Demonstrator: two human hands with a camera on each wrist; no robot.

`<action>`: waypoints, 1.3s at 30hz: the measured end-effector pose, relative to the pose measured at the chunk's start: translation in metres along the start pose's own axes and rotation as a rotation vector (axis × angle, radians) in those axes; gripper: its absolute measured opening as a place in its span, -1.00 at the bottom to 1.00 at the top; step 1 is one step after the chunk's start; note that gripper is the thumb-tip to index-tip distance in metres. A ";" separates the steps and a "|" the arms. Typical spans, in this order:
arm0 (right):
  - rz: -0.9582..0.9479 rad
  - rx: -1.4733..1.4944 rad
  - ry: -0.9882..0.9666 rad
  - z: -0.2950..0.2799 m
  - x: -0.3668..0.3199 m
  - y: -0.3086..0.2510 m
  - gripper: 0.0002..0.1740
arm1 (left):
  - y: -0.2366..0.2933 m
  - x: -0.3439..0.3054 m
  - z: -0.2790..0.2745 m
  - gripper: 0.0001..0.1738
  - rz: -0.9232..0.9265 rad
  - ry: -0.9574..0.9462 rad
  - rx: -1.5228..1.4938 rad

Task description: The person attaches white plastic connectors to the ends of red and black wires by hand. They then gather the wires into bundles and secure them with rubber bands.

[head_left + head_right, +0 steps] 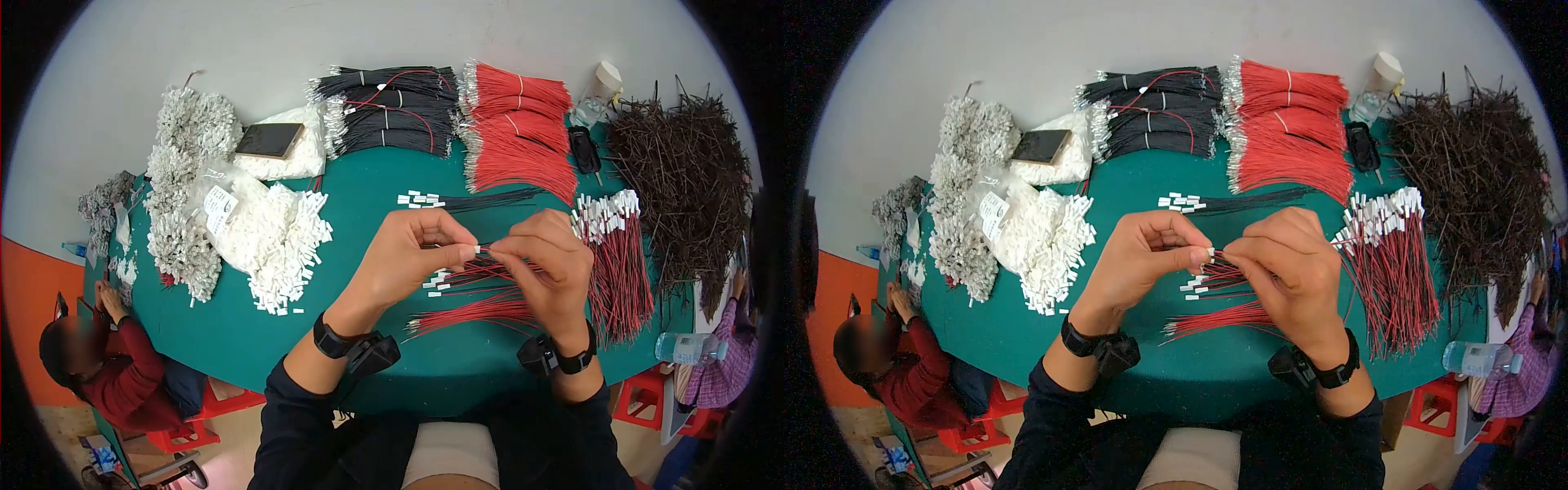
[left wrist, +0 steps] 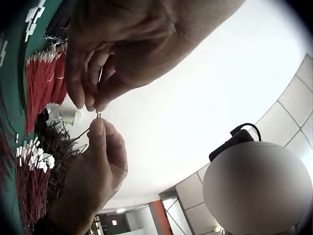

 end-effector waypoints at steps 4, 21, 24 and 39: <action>0.019 0.008 -0.009 0.002 -0.001 0.003 -0.81 | -0.002 0.000 0.002 -0.90 0.003 0.003 0.023; 0.239 -0.135 -0.539 0.049 -0.016 0.055 -0.86 | -0.037 0.018 -0.069 -0.73 0.341 0.055 1.260; 0.145 -0.224 -0.561 0.058 -0.022 0.044 -0.86 | -0.054 0.018 -0.082 -0.70 0.267 0.067 1.275; -0.097 -0.240 -0.781 0.097 -0.057 0.022 -0.90 | -0.076 0.021 -0.068 -0.84 0.305 -0.034 1.314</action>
Point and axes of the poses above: each hand's wrist, its own x-axis towards the middle knuckle, its own z-axis out of the palm, y = z × x, the point moved 3 cm from there along x, towards the middle knuckle, and after that the axes turned 15 degrees about z, right-handed, at the moved point
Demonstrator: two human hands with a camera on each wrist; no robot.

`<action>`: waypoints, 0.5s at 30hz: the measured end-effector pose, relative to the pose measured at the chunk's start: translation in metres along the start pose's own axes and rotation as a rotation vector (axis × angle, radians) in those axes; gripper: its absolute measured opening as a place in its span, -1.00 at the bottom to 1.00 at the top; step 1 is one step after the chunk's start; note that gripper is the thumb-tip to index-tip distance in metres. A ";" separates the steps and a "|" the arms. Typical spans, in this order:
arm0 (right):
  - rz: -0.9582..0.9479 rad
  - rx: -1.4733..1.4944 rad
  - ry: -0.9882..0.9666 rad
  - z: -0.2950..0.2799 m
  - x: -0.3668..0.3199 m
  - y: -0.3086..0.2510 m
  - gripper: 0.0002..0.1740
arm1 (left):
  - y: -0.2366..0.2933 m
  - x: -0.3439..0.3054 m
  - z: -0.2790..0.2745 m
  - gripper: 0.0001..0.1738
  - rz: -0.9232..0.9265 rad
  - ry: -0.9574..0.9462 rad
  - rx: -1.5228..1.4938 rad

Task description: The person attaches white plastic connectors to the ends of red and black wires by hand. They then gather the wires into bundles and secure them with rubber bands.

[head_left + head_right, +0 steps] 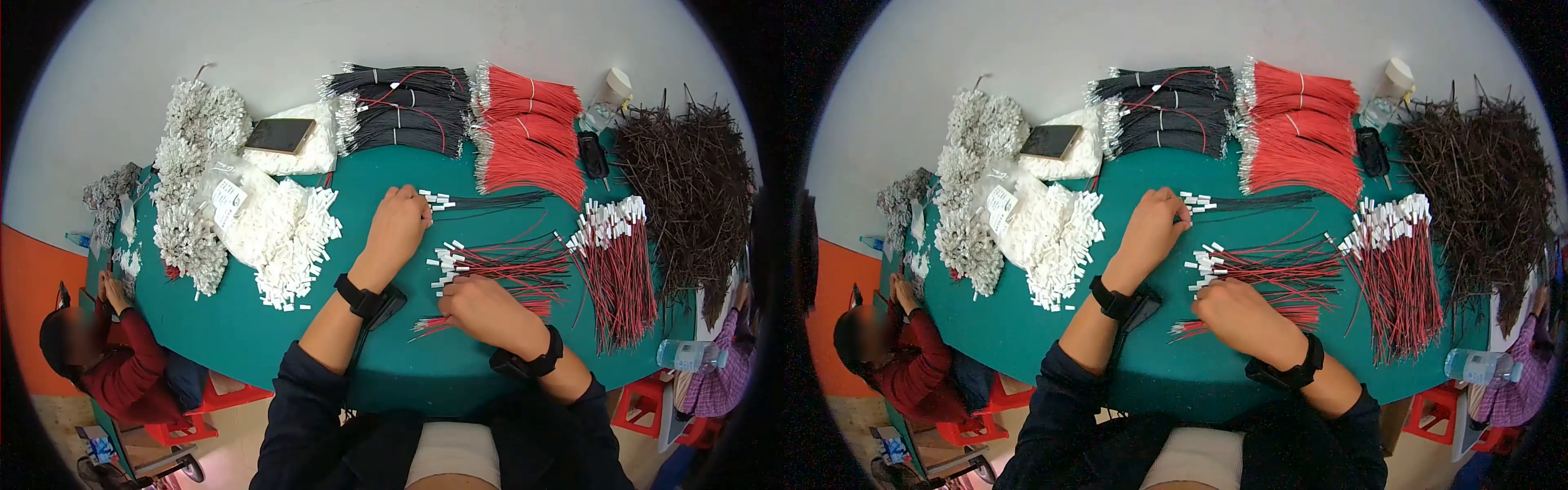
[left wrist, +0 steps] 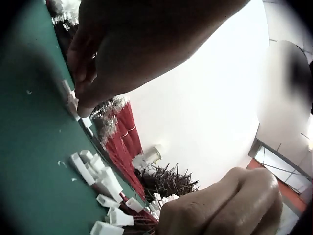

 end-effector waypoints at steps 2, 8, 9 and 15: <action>0.006 0.025 -0.005 -0.006 0.000 -0.001 -0.90 | 0.002 0.002 -0.004 -0.85 -0.001 0.008 0.001; 0.075 0.108 -0.044 -0.008 -0.001 0.002 -0.88 | 0.008 0.000 -0.012 -0.87 -0.034 -0.010 -0.042; 0.093 0.144 -0.064 -0.010 0.000 0.003 -0.90 | 0.007 -0.001 -0.008 -0.87 -0.015 -0.044 -0.010; 0.098 0.375 -0.048 -0.026 -0.001 0.008 -0.91 | 0.009 -0.002 -0.005 -0.88 0.030 -0.075 0.068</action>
Point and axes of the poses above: each hand's wrist, its own x-axis towards the middle knuckle, its own z-axis out of the palm, y = z × x, the point moved 3 cm from there along x, towards the middle knuckle, and after that the axes turned 15 degrees about z, right-handed, at the moved point
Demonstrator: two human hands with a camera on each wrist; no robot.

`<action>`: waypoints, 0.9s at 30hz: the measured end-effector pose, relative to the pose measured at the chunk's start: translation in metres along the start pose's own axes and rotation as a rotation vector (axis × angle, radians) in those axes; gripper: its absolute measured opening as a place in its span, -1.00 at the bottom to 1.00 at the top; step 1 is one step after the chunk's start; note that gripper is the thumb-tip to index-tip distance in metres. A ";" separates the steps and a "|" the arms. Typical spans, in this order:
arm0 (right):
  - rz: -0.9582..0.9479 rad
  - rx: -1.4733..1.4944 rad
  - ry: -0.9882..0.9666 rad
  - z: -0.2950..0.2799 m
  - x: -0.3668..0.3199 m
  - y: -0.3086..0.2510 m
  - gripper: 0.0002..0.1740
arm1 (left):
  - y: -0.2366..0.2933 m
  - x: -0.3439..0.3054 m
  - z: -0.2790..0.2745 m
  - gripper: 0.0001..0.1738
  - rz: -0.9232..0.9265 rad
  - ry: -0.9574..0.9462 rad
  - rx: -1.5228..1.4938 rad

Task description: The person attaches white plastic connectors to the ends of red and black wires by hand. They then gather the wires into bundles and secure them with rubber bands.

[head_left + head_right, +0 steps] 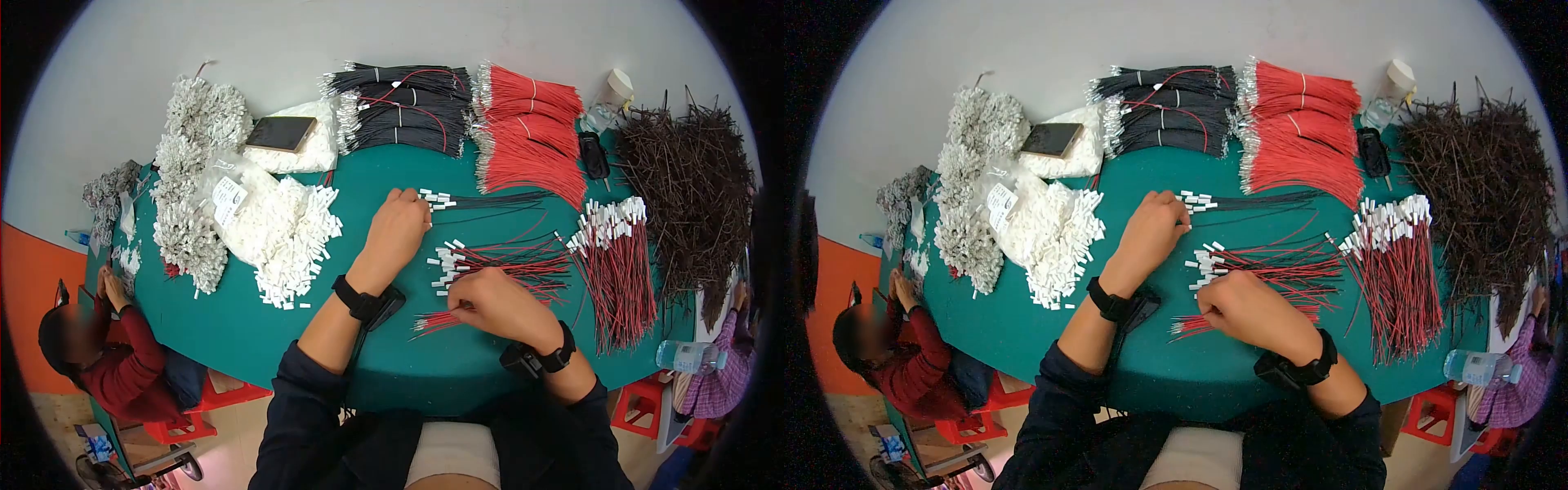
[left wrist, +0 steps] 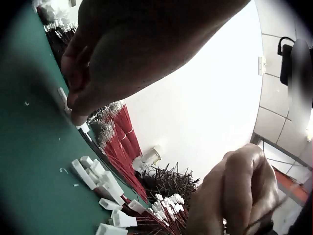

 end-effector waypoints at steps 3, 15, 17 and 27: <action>-0.009 0.176 -0.004 -0.014 -0.003 -0.009 -0.92 | 0.004 0.005 -0.010 -0.90 -0.021 0.054 -0.064; 0.058 0.202 0.690 -0.079 -0.032 -0.023 -0.86 | 0.049 0.010 -0.068 -0.77 -0.246 0.150 -1.044; 0.042 0.121 0.793 -0.082 -0.036 -0.027 -0.83 | 0.056 0.010 -0.072 -0.77 -0.241 0.157 -1.085; -0.097 -0.013 0.886 -0.078 -0.032 -0.028 -0.80 | 0.065 0.008 -0.071 -0.78 -0.266 0.126 -1.143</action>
Point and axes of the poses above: each hand's wrist, its own x-axis towards the middle knuckle, its own z-axis out of the palm, y = z × x, the point moved 3 cm from there along x, towards the middle knuckle, and after that the axes turned 15 degrees about z, right-handed, at the moved point
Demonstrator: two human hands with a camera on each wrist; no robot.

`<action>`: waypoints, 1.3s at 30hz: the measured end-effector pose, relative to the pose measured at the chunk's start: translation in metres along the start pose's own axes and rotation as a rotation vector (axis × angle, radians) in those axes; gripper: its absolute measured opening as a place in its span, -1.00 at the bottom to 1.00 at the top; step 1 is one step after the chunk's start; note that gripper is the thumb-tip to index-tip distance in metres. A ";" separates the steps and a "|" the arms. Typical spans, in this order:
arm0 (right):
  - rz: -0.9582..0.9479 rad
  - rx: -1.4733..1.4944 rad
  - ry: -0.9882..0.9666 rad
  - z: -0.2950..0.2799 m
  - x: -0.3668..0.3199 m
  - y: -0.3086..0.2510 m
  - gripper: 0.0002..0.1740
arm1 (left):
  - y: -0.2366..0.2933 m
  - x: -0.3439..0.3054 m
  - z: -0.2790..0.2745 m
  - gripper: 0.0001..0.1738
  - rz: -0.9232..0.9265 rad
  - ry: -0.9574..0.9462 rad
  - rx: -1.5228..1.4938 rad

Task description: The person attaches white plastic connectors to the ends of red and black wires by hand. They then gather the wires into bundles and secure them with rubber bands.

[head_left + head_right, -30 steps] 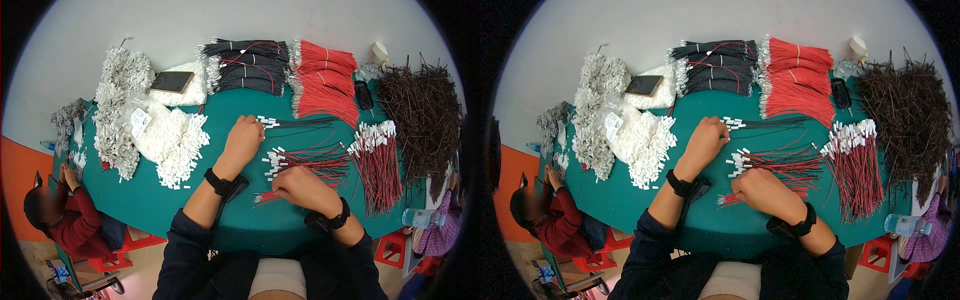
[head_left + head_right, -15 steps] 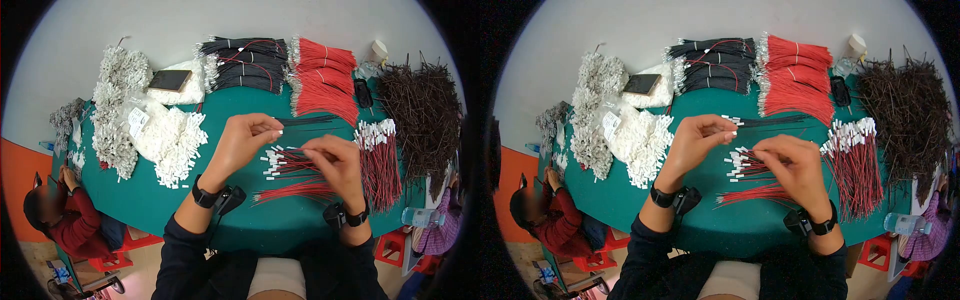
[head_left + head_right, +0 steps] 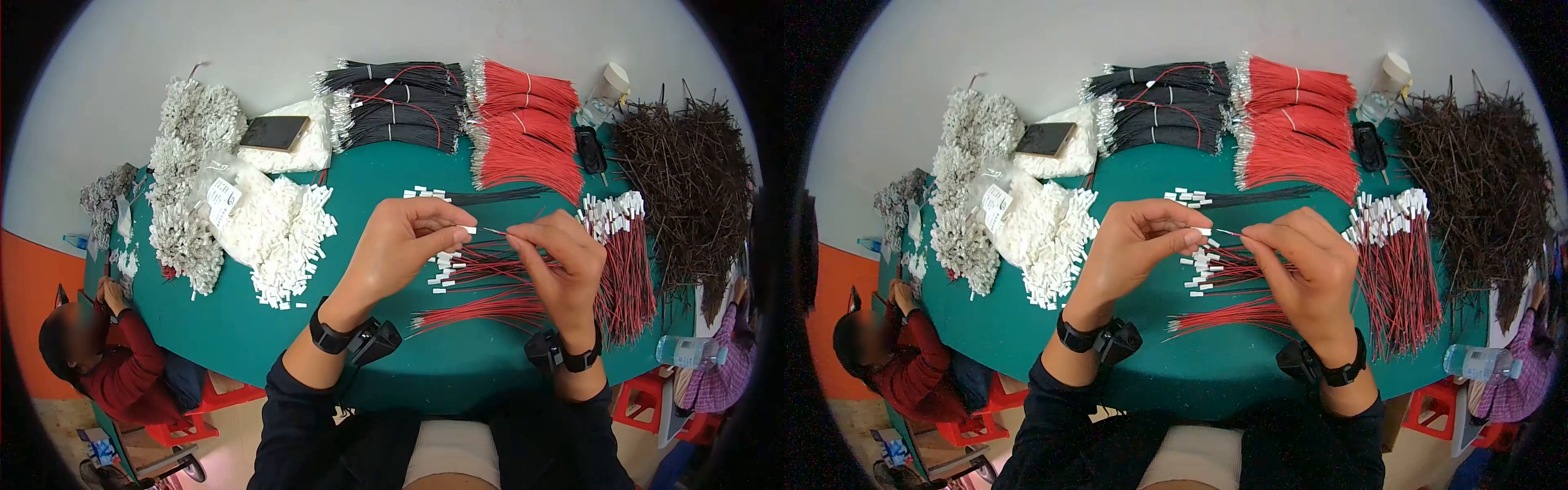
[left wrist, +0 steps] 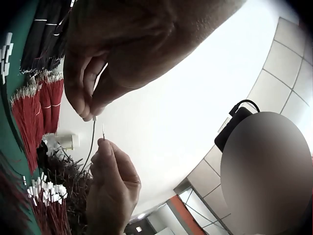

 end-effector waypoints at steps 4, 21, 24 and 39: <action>-0.019 -0.001 -0.013 0.001 0.001 0.000 -0.79 | -0.001 0.000 0.002 -0.81 0.018 0.015 -0.046; -0.026 -0.032 0.000 0.001 0.001 -0.001 -0.80 | -0.004 0.000 0.002 -0.80 0.000 0.105 -0.097; -0.023 -0.032 -0.002 0.000 0.001 -0.001 -0.81 | -0.004 0.000 0.003 -0.81 0.010 0.120 -0.111; 0.001 0.000 -0.034 0.004 -0.001 -0.001 -0.83 | -0.003 -0.002 0.009 -0.84 0.027 0.098 -0.130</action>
Point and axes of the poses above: each hand's wrist, its own x-axis towards the middle knuckle, its own z-axis out of the palm, y = z × x, the point moved 3 cm from there along x, towards the middle knuckle, and after that the axes turned 15 degrees about z, right-handed, at the moved point
